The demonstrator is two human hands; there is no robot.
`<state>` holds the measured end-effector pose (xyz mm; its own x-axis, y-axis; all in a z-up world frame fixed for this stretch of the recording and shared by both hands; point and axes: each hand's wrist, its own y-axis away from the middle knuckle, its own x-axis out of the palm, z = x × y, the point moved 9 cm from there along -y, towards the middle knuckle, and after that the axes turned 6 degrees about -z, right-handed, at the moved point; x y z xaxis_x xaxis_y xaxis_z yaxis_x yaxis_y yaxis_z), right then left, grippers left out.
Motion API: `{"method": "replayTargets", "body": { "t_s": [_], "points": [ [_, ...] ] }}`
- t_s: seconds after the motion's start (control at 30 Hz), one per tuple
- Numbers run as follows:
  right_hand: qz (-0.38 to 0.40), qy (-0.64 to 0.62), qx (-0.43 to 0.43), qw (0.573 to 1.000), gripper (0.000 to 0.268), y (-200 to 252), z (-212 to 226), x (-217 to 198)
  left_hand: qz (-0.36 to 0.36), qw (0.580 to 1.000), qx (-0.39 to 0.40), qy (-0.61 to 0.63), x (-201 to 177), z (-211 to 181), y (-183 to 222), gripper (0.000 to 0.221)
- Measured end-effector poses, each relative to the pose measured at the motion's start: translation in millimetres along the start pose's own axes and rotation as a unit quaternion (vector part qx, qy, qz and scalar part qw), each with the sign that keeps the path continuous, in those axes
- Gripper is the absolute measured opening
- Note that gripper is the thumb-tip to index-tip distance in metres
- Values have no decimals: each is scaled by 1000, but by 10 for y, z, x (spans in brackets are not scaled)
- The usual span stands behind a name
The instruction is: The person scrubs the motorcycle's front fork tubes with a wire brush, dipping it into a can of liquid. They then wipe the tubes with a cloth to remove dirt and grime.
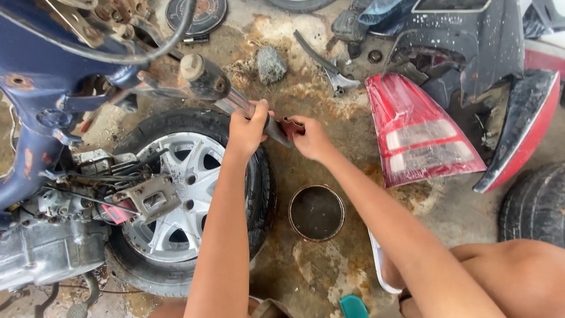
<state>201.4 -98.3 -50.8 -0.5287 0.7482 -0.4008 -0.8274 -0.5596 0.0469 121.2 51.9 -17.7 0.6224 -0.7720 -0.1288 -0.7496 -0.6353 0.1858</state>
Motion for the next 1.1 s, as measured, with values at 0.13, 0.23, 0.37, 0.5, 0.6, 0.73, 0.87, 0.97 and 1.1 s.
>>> {"method": "replayTargets", "body": {
  "t_s": [0.13, 0.23, 0.37, 0.5, 0.6, 0.73, 0.87, 0.97, 1.1],
  "points": [
    [-44, -9, -43, 998, 38, -167, -231, 93, 6, 1000, 12, 2, 15, 30, -54, 44],
    [-63, -84, -107, 989, 39, -193, -208, 117, 10, 1000, 11, -5, 12, -110, -8, 48],
    [-43, -32, -133, 990, 32, -276, -421, 161, -10, 1000, 11, -6, -19, -281, 125, 41],
    [-62, -39, -170, 983, 25, -170, 58, 102, -30, 999, 20, -8, -49, -318, 172, 41],
    [-69, -3, -172, 983, 20, -161, -184, 128, -35, 999, 39, -14, -41, -393, 207, 42],
    [-19, 18, -170, 985, 26, -167, -165, 119, -39, 999, -16, -17, -13, -300, 170, 37],
    [-30, 28, -187, 981, 19, -66, -173, 197, -34, 999, 5, -4, -84, -211, 200, 41],
    [-32, 56, -196, 979, 13, -229, -185, 167, -40, 999, 6, -11, -42, -370, 179, 40],
    [-78, -5, -202, 976, 16, -65, 219, 21, -40, 999, 9, 1, -65, -254, 146, 38]
  ]
}}
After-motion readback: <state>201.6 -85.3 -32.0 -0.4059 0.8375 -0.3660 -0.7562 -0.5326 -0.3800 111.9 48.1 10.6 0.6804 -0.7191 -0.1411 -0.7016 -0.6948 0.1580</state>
